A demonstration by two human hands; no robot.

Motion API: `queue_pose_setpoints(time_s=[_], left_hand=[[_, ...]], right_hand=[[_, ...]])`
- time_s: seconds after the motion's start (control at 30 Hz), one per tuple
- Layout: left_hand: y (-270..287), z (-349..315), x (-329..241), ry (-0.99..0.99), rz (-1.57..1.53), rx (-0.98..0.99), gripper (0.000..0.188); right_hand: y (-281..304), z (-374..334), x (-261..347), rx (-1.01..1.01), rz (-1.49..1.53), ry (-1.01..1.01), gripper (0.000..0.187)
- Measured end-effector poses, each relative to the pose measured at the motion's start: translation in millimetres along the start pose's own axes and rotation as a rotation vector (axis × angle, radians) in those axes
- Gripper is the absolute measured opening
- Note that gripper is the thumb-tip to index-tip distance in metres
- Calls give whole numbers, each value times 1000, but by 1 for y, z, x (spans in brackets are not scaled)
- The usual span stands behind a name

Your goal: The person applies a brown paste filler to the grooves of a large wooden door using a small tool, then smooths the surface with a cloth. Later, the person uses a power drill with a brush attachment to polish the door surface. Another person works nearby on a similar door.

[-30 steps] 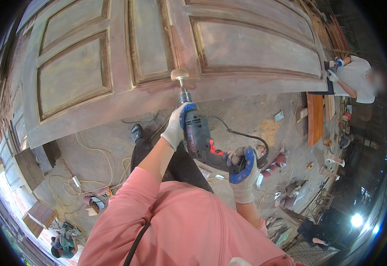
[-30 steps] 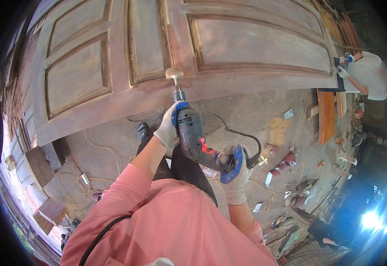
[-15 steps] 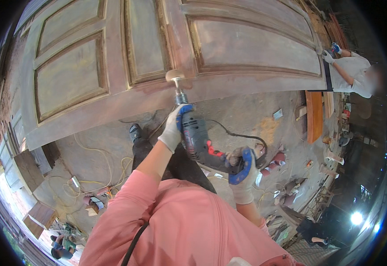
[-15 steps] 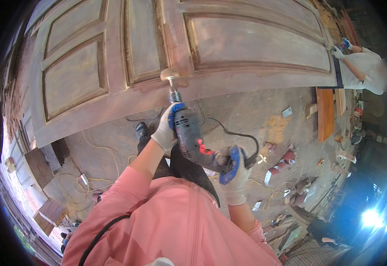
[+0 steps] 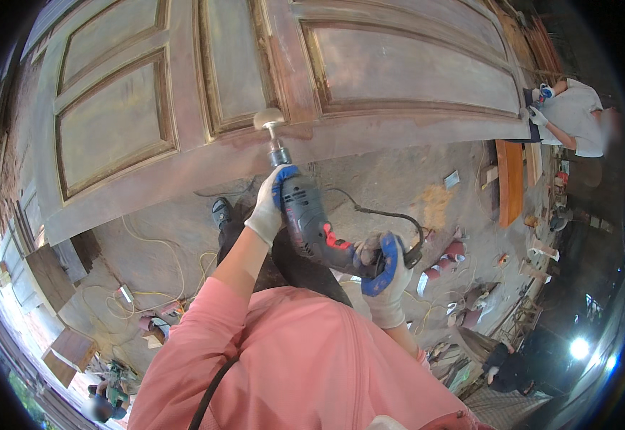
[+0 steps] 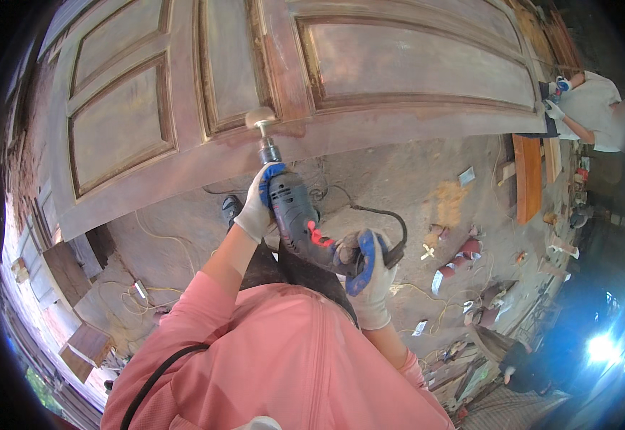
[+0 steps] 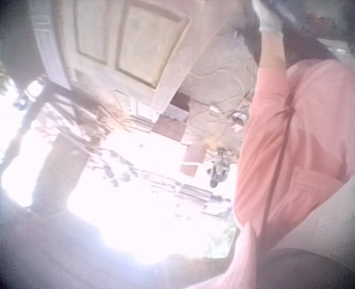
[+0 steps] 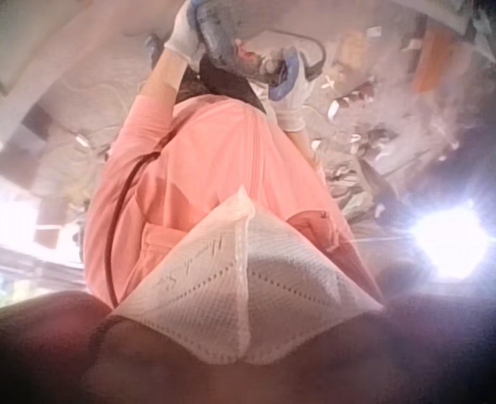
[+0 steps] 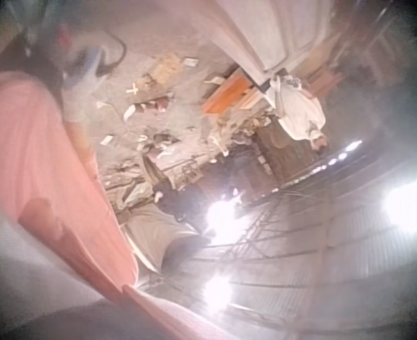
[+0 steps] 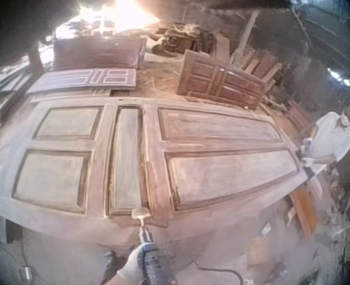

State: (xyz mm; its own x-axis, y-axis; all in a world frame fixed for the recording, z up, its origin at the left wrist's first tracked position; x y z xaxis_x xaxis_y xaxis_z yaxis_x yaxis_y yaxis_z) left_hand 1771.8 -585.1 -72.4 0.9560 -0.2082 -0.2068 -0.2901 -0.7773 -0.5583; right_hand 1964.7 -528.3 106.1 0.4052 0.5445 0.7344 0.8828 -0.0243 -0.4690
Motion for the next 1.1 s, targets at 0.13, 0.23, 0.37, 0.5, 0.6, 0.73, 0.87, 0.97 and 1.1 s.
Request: queue_pose_setpoints(time_s=[0.13, 0.23, 0.37, 0.5, 0.6, 0.73, 0.87, 0.97, 1.1], left_hand=[[-23, 24, 10, -106, -38, 130, 18], [-11, 17, 4, -97, -41, 98, 20], [22, -12, -13, 12, -53, 6, 21], [44, -2, -16, -89, -20, 5, 21], [61, -17, -22, -31, -38, -26, 21], [111, -47, -53, -1, 13, -80, 20], [85, -40, -34, -14, -22, 119, 21], [72, -27, -28, -87, 131, 55, 21], [90, -49, -45, 7, 10, 108, 18]], right_hand=[[-7, 8, 18, 19, 46, 18, 20], [-4, 4, 9, 17, 47, -20, 17], [-11, -10, -19, -44, 33, -58, 17], [-28, -18, -26, -11, 45, -62, 20], [-35, -29, -46, -6, 44, -98, 22], [-64, -54, -83, -4, 55, -110, 22], [-50, -63, -69, -64, 80, -69, 26], [-37, -61, -53, -123, 7, -19, 31], [-54, -67, -79, -150, 49, -93, 28]])
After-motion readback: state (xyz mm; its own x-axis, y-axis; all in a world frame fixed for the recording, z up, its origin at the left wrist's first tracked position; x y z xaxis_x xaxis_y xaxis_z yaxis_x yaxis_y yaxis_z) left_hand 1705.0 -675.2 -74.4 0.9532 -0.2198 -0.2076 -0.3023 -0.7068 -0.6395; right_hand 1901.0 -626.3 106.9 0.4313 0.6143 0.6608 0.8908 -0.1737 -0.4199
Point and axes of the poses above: each hand's wrist, its own z-axis towards the middle knuckle, its own y-axis out of the back of the hand, x = y × z, the point moved 10 cm from there along z, towards the middle knuckle, and after that the axes turned 13 degrees about z, right-handed, at the moved point
